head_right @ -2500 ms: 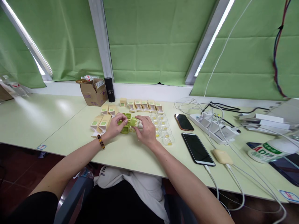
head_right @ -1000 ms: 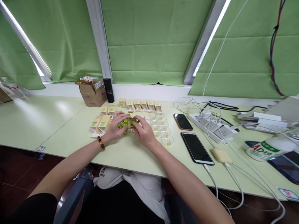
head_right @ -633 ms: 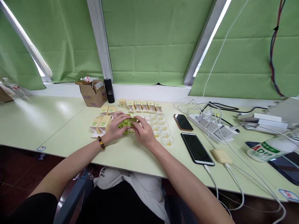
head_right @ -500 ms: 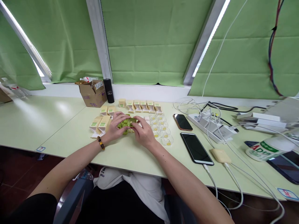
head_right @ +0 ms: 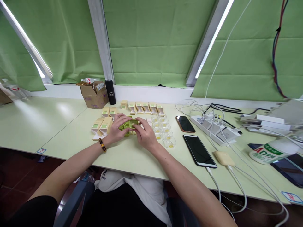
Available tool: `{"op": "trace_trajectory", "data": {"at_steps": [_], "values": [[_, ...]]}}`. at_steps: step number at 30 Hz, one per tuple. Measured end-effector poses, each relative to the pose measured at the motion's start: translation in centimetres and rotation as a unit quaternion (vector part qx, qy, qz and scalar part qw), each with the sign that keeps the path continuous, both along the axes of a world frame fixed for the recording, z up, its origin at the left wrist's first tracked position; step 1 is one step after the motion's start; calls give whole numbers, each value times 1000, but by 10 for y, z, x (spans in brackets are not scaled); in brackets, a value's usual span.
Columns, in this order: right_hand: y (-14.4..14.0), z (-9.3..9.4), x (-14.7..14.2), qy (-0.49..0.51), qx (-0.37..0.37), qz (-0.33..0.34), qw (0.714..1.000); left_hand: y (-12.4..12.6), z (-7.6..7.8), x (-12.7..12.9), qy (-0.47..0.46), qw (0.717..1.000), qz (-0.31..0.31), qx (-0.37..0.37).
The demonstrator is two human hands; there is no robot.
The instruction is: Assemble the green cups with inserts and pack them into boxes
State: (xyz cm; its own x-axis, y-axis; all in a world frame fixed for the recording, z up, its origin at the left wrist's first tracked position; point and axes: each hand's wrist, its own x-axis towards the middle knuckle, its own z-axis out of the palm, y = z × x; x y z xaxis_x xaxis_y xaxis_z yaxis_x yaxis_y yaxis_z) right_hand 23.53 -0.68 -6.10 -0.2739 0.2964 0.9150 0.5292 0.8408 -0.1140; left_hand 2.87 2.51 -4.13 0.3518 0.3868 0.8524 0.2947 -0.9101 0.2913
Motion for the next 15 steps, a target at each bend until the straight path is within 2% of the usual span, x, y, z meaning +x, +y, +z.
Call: {"op": "trace_trajectory", "data": {"at_steps": [5, 10, 15], "values": [[-2, -1, -1, 34, 0, 5, 999, -1, 0, 1, -21, 999, -16, -40], [-6, 1, -1, 46, -25, 32, 998, -4, 1, 3, -77, 983, -28, -167], [-5, -1, -1, 25, -40, 30, 998, -1, 2, 4, -124, 960, -24, -251]]}}
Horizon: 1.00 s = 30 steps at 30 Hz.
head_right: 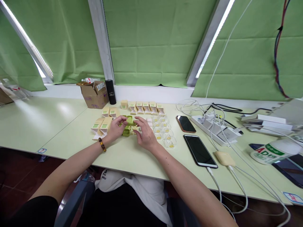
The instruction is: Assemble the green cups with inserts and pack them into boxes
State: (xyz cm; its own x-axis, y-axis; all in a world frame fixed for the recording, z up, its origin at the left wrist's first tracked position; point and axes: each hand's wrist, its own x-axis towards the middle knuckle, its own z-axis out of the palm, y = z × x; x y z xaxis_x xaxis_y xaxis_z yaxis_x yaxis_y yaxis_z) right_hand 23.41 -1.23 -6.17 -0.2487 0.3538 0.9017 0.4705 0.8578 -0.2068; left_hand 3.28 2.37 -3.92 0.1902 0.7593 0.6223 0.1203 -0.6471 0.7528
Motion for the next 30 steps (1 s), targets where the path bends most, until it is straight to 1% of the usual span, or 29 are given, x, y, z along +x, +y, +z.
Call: {"op": "trace_trajectory", "data": {"at_steps": [3, 5, 8, 11, 15, 18, 20, 22, 24, 26, 27, 28, 30], "values": [[2, -3, -1, -3, -9, -17, 1000, 0, 0, 1, 0, 999, -8, -48], [3, -5, -1, 2, -14, -19, 1000, -1, 0, 1, 3, 998, -21, -64], [3, -6, -1, 3, -25, -16, 1000, -1, 0, 2, 7, 997, -29, -72], [1, -3, -2, 15, -66, -19, 998, 1, -1, 2, 22, 998, -25, -58], [-4, 4, -4, 70, -123, 1, 990, 4, -4, 0, 56, 998, 0, -4], [-5, 9, -3, 103, -147, 15, 984, 3, -3, -4, 85, 994, 17, 69], [-4, 10, -2, 111, -154, 17, 982, 1, -2, -6, 126, 982, 13, 138], [-3, 9, -1, 110, -155, 17, 982, -1, -1, -7, 170, 965, 10, 198], [-2, 8, -1, 109, -158, 10, 981, -2, -1, -7, 201, 952, 3, 229], [-1, 7, -2, 117, -168, 2, 979, -2, -2, -5, 211, 950, -11, 228], [-2, 7, -2, 122, -174, 2, 977, -2, -2, -4, 204, 954, -20, 217], [-2, 8, -2, 128, -179, 5, 975, -1, -3, -4, 188, 962, -26, 198], [-3, 10, 0, 138, -179, 11, 974, 4, -4, -3, 129, 982, -34, 137]]}}
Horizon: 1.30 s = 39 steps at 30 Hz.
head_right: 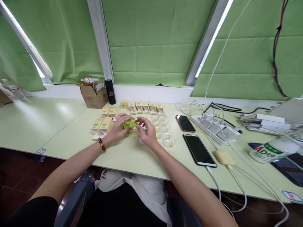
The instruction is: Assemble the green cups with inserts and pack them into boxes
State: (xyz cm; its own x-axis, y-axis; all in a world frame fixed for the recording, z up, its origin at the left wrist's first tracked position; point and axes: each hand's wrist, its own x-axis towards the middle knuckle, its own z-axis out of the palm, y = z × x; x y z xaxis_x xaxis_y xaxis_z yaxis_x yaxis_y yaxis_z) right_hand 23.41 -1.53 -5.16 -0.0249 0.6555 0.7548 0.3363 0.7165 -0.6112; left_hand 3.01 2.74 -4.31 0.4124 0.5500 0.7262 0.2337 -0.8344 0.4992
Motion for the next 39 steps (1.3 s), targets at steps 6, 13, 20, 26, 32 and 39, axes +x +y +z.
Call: {"op": "trace_trajectory", "data": {"at_steps": [6, 13, 20, 26, 32, 39], "values": [[0, 19, 20, -162, 69, -103, 979, 17, -4, -1, -193, 935, -113, -275], [-9, 42, 36, -457, -44, -88, 884, 19, -2, -2, -258, 897, -152, -326], [-17, 33, 29, -536, -26, -79, 840, 16, 3, -5, -271, 891, -166, -323], [-18, 29, 23, -548, -15, -93, 831, 16, 0, -4, -258, 894, -173, -321], [-16, 39, 27, -472, -57, -42, 879, 16, -1, -4, -252, 904, -166, -304], [-1, 39, 32, -51, -166, 150, 973, 14, -1, -1, -261, 896, -143, -331]]}}
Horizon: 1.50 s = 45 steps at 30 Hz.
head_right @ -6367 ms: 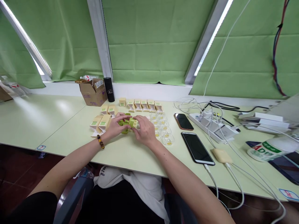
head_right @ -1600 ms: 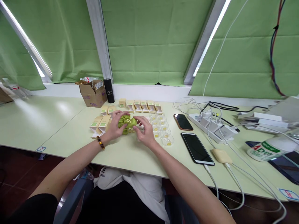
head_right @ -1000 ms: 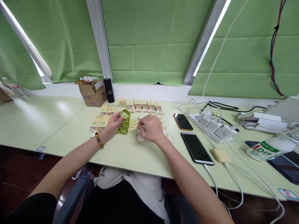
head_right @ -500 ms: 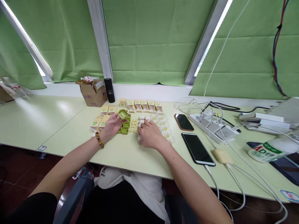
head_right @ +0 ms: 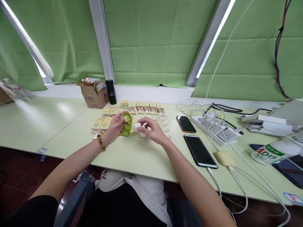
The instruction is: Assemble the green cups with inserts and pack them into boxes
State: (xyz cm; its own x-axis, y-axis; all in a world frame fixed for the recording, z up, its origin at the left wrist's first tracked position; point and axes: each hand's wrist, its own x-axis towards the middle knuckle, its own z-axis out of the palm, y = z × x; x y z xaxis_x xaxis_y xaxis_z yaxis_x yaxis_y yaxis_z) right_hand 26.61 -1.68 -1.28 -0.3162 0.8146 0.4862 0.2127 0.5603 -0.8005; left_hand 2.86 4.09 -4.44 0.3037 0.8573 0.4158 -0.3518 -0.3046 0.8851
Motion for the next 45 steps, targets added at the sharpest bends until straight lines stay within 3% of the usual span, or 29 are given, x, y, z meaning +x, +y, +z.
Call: {"op": "trace_trajectory", "data": {"at_steps": [3, 9, 13, 17, 22, 31, 36, 45], "values": [[6, -10, -4, 140, -94, 33, 985, 0, -2, 0, 0, 1000, 9, -3], [9, -17, -15, 286, -174, 70, 940, 1, -3, 3, -4, 1000, 23, -12], [9, -17, -18, 348, -199, 62, 914, 2, 5, 7, 3, 999, 51, 4], [10, -17, -18, 385, -178, 24, 905, 5, 17, 13, 12, 996, 83, 15], [10, -15, -20, 376, -132, 6, 917, 10, 24, 21, 20, 994, 100, 31], [16, -24, -23, 305, -69, -86, 946, 0, 0, 23, 41, 996, 75, 30], [15, -26, -25, 268, -79, -81, 957, -6, -4, 22, 69, 994, 74, 44], [6, -21, -29, 249, -68, -80, 963, -7, -8, 21, 153, 971, 135, 123]]}}
